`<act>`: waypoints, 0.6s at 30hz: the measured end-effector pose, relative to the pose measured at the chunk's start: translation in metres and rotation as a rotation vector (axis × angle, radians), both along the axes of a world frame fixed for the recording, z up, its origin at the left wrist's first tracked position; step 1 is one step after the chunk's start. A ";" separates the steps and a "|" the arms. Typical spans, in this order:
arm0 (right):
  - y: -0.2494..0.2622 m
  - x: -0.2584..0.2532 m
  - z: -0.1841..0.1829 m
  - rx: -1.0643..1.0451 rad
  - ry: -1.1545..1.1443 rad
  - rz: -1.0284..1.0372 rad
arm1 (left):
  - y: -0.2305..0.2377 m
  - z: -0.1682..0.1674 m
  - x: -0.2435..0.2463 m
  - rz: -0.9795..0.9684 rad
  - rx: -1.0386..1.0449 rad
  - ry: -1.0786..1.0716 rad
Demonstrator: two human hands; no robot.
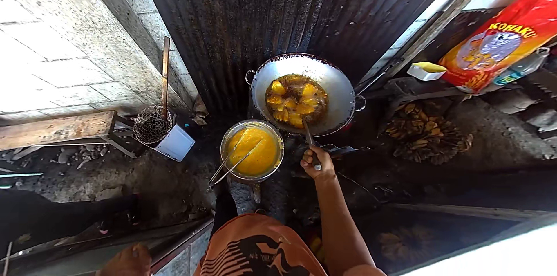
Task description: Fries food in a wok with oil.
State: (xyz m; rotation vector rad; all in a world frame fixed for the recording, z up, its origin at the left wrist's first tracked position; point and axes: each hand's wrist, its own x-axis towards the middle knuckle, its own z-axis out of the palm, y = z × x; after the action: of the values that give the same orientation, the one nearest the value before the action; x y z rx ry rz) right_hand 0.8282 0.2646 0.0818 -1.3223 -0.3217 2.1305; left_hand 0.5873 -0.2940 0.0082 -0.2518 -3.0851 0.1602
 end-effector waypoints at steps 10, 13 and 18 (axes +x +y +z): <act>0.049 -0.023 -0.053 0.062 0.072 -0.035 | 0.003 -0.002 -0.003 -0.004 0.008 0.027; 0.055 -0.021 -0.062 0.101 0.067 -0.026 | 0.007 0.006 0.001 0.020 0.000 -0.019; 0.046 0.004 -0.052 0.145 0.191 -0.027 | 0.010 0.010 0.001 0.022 -0.012 -0.045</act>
State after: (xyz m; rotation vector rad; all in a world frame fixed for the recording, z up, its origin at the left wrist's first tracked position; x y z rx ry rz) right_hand 0.8319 0.3107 0.0297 -1.0272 -0.3684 2.1473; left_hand 0.5880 -0.2844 0.0187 -0.2248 -3.1333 0.1768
